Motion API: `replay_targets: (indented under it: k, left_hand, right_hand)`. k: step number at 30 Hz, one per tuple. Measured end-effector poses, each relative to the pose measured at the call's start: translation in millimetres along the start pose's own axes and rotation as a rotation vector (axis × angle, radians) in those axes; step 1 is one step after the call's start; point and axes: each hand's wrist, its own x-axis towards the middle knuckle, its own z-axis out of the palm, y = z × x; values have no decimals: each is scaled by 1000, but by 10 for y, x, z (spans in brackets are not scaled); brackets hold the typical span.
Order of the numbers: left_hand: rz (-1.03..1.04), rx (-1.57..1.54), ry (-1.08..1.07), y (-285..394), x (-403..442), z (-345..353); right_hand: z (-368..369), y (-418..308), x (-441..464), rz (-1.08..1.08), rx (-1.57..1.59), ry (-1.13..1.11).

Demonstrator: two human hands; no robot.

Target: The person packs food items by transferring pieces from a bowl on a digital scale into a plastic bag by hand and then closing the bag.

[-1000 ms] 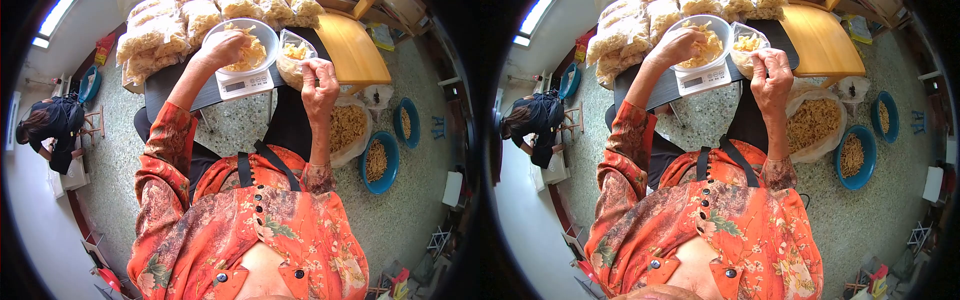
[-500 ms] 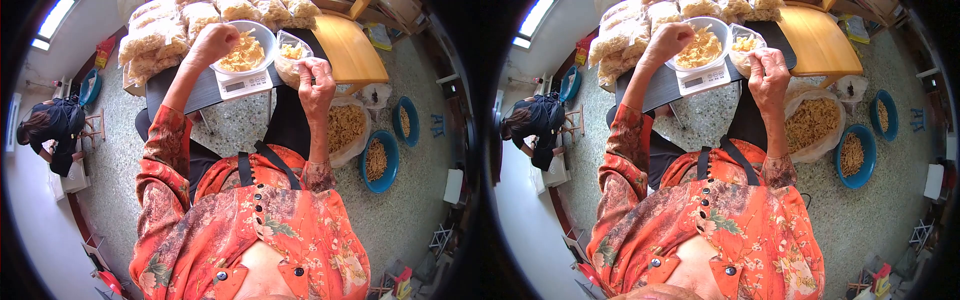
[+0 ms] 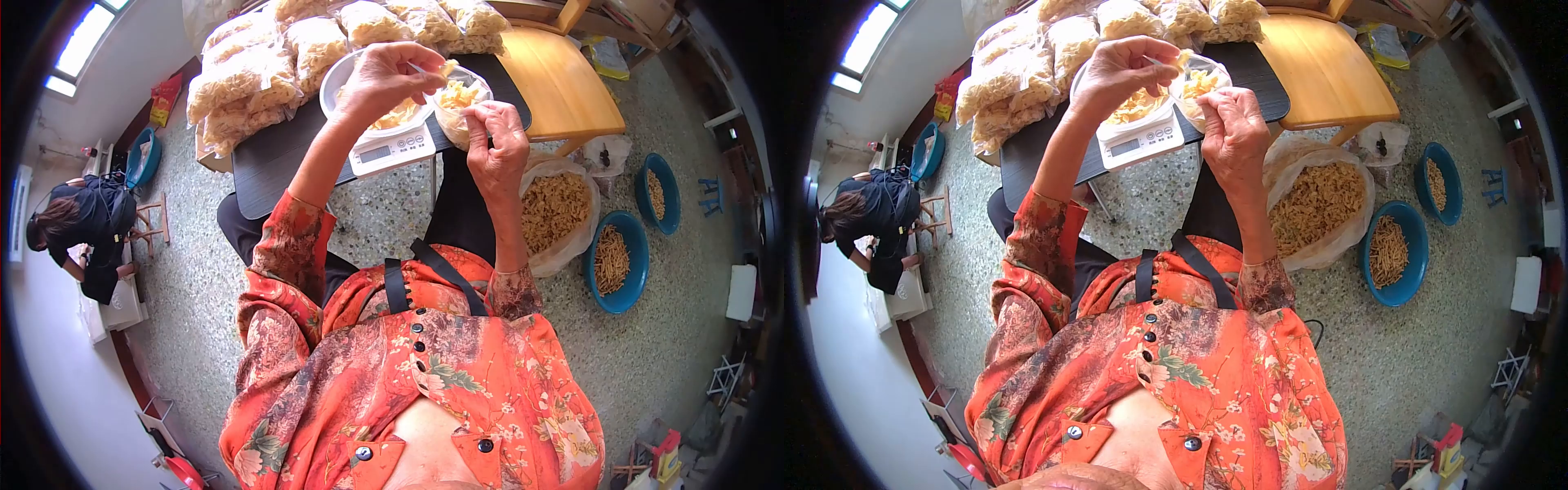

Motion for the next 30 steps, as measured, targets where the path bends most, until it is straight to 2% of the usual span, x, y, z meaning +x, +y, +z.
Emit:
replay_targets:
  k: [5, 7, 9, 11, 12, 16, 18, 19, 21, 22, 23, 25, 26, 28, 30]
  left_hand:
    - [18, 207, 34, 100, 12, 16]
    - [291, 443, -49, 153, -35, 23]
    - [131, 564, -249, 229, -106, 57]
    - [350, 645, -249, 216, -191, 189]
    - [322, 708, -302, 218, -214, 226]
    - [273, 683, -298, 76, -178, 355]
    - [427, 740, -274, -10, -109, 347]
    - [432, 741, -273, 75, -80, 304]
    - [50, 537, -458, 316, -11, 108]
    - [94, 296, -372, 273, -1, 21]
    - [81, 246, -267, 276, -1, -68]
    - [-40, 447, -73, 256, 10, -237]
    - [-39, 450, -71, 120, 32, -326]
    - [158, 796, 10, -125, 55, -436]
    - [97, 897, -8, -199, 30, -414]
  right_hand:
    - [-15, 57, -9, -11, 5, 13]
    - [-16, 74, -9, -18, 5, 19]
    - [-31, 90, -12, -24, 7, 20]
    - [-48, 88, 1, -95, -53, 63]
    - [-53, 76, 8, -96, -44, 58]
    - [-71, 93, 5, -96, -60, 107]
    - [-90, 106, -2, -95, -68, 97]
    - [-103, 98, 3, -78, -74, 101]
    - [-108, 114, 29, -62, -79, 113]
    - [-121, 133, 22, -54, -86, 113]
    - [-131, 140, 9, -45, -92, 111]
    - [-140, 130, 13, -30, -83, 116]
    - [-141, 126, 25, -19, -76, 117]
    - [-123, 120, 26, -24, -69, 112]
    - [-102, 112, 23, -26, -66, 108]
